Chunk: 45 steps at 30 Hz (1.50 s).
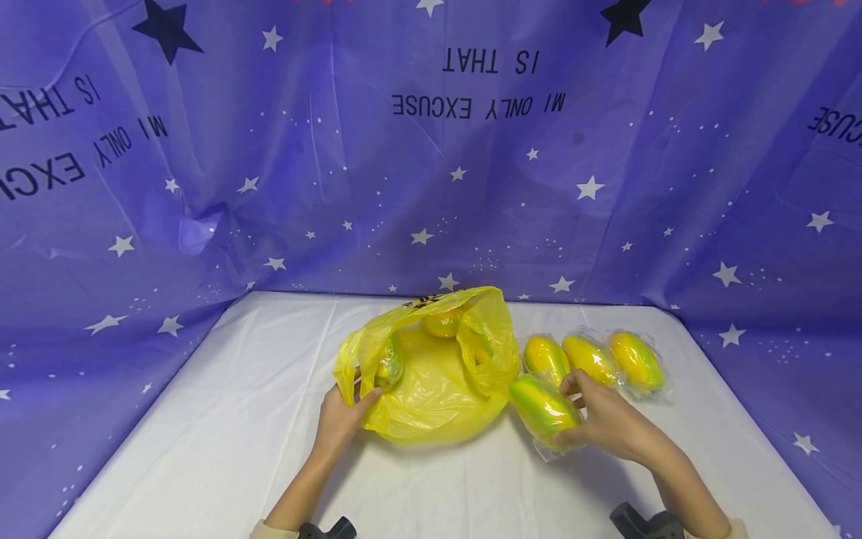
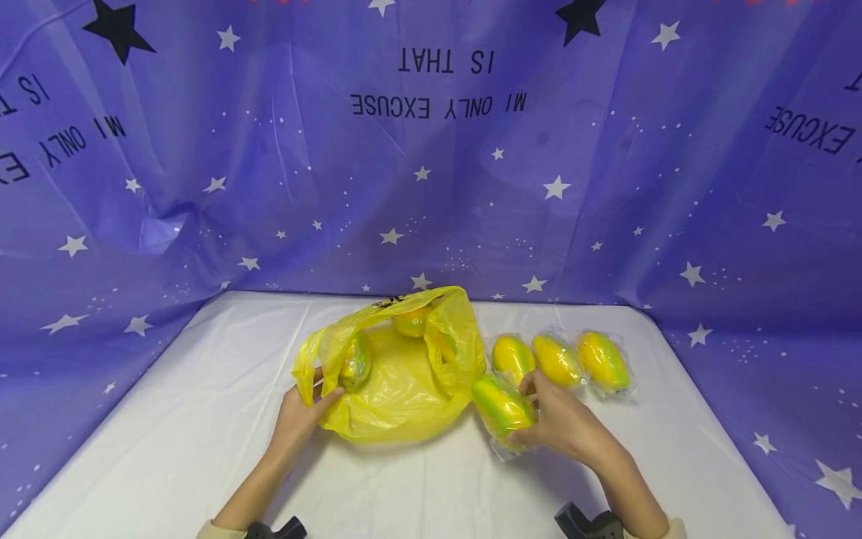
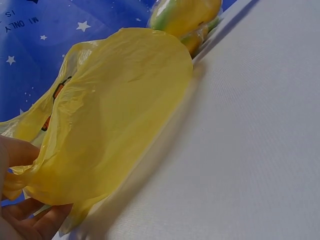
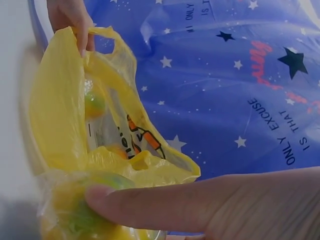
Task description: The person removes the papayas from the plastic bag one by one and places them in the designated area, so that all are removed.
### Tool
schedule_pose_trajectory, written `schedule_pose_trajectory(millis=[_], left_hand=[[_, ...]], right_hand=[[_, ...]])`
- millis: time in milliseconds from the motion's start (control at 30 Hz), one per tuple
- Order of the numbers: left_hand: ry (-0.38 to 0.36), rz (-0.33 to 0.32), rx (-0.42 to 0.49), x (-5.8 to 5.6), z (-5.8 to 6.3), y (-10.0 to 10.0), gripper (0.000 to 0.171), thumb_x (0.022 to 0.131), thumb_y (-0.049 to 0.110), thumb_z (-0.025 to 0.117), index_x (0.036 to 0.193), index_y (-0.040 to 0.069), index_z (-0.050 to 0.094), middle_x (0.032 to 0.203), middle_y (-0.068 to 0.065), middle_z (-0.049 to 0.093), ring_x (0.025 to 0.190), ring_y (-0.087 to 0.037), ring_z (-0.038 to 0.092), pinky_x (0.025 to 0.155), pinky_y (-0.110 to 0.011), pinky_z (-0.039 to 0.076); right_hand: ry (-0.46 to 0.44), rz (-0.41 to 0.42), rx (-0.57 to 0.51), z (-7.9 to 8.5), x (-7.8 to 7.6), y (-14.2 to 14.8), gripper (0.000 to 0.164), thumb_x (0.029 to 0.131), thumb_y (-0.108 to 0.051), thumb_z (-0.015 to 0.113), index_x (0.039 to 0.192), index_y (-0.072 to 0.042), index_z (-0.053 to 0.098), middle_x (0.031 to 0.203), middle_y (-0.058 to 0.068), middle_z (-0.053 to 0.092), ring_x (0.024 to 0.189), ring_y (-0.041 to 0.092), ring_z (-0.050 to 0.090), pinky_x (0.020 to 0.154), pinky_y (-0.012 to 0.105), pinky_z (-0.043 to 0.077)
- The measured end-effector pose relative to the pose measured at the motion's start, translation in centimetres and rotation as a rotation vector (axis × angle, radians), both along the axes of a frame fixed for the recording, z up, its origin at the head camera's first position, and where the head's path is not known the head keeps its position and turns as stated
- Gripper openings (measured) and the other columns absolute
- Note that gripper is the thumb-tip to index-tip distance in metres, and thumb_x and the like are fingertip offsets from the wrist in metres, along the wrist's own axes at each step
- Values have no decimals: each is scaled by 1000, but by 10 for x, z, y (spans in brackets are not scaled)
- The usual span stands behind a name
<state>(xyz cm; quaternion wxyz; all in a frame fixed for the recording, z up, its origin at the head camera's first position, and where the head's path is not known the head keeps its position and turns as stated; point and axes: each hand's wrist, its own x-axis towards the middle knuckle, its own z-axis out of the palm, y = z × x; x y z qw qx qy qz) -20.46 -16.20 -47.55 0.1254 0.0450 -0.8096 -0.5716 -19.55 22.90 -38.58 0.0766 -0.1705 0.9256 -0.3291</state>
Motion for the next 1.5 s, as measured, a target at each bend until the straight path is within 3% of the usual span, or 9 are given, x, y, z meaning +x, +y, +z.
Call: schedule_pose_trajectory(millis=[367, 1000, 1267, 1500], left_hand=[[-5, -22, 29, 1, 2, 1, 55, 86, 15, 73, 132, -6, 51, 131, -24, 56, 120, -40, 53, 103, -48, 42], [3, -18, 39, 1, 1, 0, 52, 85, 14, 74, 129, -4, 55, 129, -23, 57, 120, -39, 54, 103, -47, 42], [-12, -11, 28, 0, 2, 0, 55, 85, 14, 74, 132, -5, 52, 131, -24, 56, 120, -40, 53, 103, -48, 41], [-16, -8, 28, -1, 0, 1, 55, 85, 15, 74, 131, -5, 53, 130, -23, 56, 120, -39, 53, 104, -48, 41]], right_hand=[[-44, -13, -7, -9, -4, -1, 62, 60, -19, 91, 104, -4, 50, 104, 8, 58, 100, 35, 60, 81, 47, 54], [-67, -23, 58, -9, -6, 1, 64, 58, -16, 91, 103, -2, 48, 96, 7, 59, 95, 31, 60, 79, 46, 53], [-73, -33, 85, -7, -6, 4, 63, 58, -13, 91, 103, 0, 49, 101, 12, 61, 91, 28, 59, 76, 44, 53], [-69, -67, 86, -11, -9, 1, 65, 59, -14, 91, 108, 1, 51, 105, 13, 62, 99, 34, 60, 80, 48, 53]])
